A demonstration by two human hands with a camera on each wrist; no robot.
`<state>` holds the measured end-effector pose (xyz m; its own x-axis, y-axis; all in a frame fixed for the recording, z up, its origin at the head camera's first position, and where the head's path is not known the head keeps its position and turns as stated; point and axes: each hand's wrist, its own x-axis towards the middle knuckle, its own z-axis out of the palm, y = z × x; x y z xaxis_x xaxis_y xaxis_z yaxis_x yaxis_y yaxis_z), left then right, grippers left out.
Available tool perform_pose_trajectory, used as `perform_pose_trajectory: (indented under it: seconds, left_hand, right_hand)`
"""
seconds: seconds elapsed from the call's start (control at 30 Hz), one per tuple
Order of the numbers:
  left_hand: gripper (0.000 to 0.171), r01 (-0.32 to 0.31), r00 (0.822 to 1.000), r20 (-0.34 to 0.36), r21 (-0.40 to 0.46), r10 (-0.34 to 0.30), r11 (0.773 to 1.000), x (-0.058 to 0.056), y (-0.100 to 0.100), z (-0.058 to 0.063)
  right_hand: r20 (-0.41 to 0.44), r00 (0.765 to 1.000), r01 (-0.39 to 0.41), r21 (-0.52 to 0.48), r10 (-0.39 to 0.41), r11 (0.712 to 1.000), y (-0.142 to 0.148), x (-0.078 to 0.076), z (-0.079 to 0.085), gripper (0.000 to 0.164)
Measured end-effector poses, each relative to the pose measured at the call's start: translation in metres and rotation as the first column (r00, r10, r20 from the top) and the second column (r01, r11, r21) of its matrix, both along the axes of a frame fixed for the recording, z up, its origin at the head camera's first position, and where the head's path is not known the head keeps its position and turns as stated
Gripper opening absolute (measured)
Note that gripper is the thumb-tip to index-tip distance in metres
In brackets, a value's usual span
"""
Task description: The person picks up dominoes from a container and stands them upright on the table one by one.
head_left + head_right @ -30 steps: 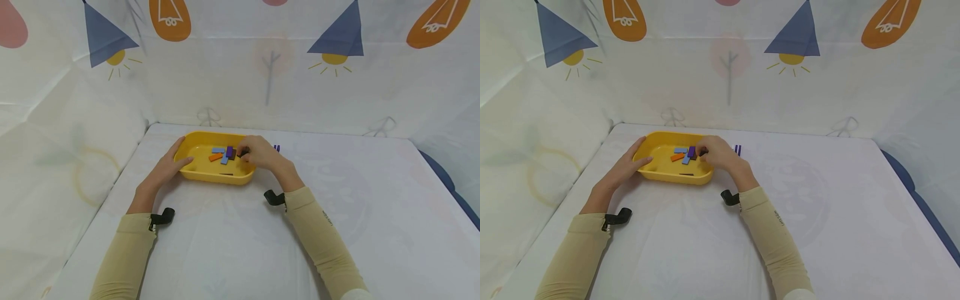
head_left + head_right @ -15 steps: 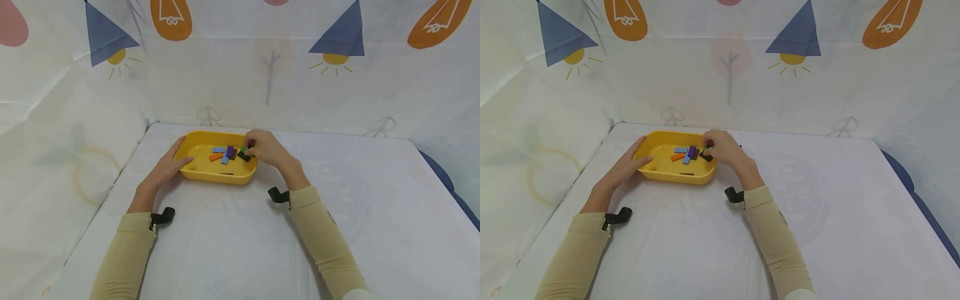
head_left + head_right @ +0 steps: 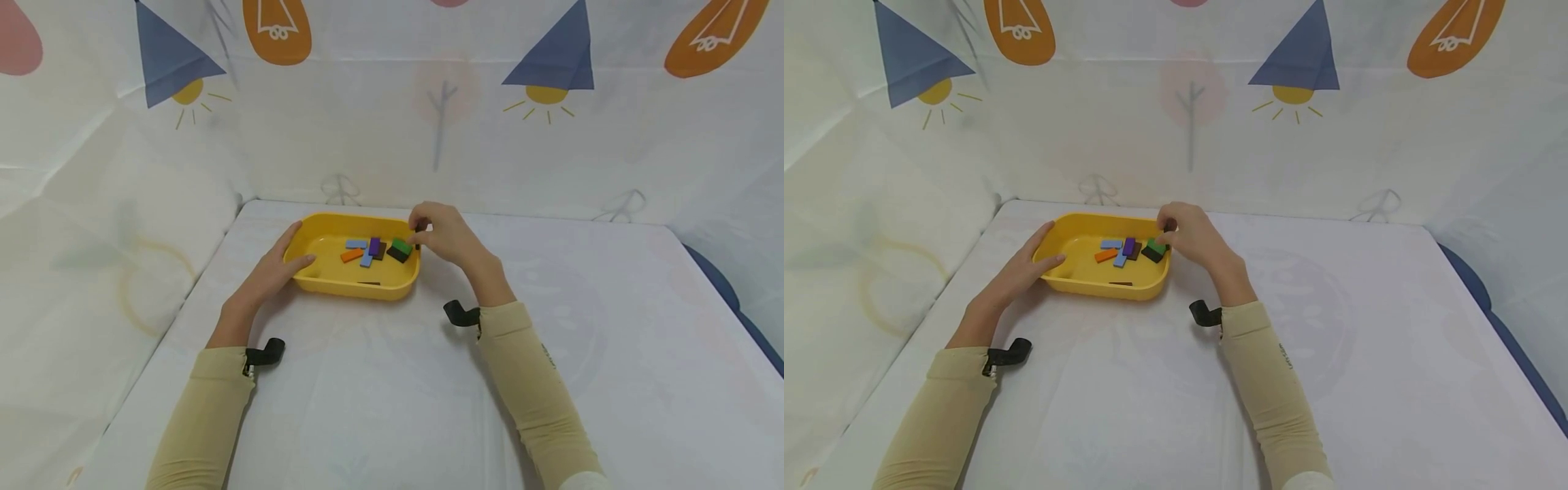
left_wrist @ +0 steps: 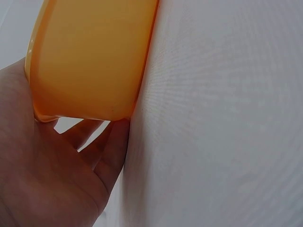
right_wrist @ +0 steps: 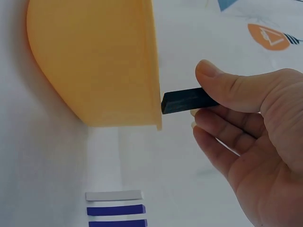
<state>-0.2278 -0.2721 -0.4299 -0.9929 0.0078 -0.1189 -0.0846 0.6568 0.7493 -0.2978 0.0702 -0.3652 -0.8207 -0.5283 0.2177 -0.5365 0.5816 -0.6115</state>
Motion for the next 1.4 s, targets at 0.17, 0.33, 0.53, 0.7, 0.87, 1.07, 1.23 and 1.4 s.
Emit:
perform_pose_trajectory:
  seconds: [0.17, 0.33, 0.53, 0.7, 0.87, 1.07, 1.23, 1.4]
  left_hand:
    - [0.082, 0.003, 1.000, -0.005, -0.003, -0.003, 1.000, 0.000, -0.001, 0.000]
    - [0.082, 0.007, 1.000, -0.007, -0.005, -0.007, 1.000, -0.001, -0.002, -0.001]
    - [0.082, 0.012, 1.000, -0.008, -0.004, -0.012, 1.000, 0.000, -0.002, -0.001]
    - [0.083, 0.009, 1.000, -0.006, -0.006, -0.010, 1.000, 0.000, -0.002, -0.001]
    - [0.083, 0.007, 1.000, -0.001, -0.001, -0.007, 1.000, -0.001, -0.001, -0.001]
    - [0.082, 0.005, 1.000, -0.005, -0.001, -0.005, 1.000, -0.001, -0.002, 0.000]
    - [0.083, 0.006, 1.000, -0.001, -0.001, -0.006, 1.000, -0.001, -0.002, -0.001]
    - [0.083, 0.003, 1.000, -0.003, 0.006, -0.003, 1.000, -0.001, -0.002, -0.001]
  right_hand:
    - [0.004, 1.000, 0.024, -0.003, -0.024, 1.000, 0.005, 0.000, 0.003, 0.014]
    - [0.025, 0.998, 0.065, 0.004, -0.065, 0.998, 0.012, -0.002, 0.003, 0.013]
    - [0.036, 0.995, 0.094, -0.004, -0.094, 0.996, 0.023, -0.004, 0.006, 0.014]
    - [0.032, 0.991, 0.129, 0.012, -0.129, 0.992, 0.032, -0.006, 0.006, 0.015]
    - [0.031, 0.988, 0.150, 0.019, -0.150, 0.989, 0.037, -0.008, 0.006, 0.015]
    - [0.031, 0.985, 0.169, 0.017, -0.170, 0.985, 0.042, -0.010, 0.004, 0.016]
    - [0.034, 0.980, 0.195, 0.050, -0.197, 0.980, 0.048, -0.012, 0.002, 0.015]
    - [0.032, 0.977, 0.209, 0.061, -0.211, 0.976, 0.053, -0.013, 0.001, 0.013]
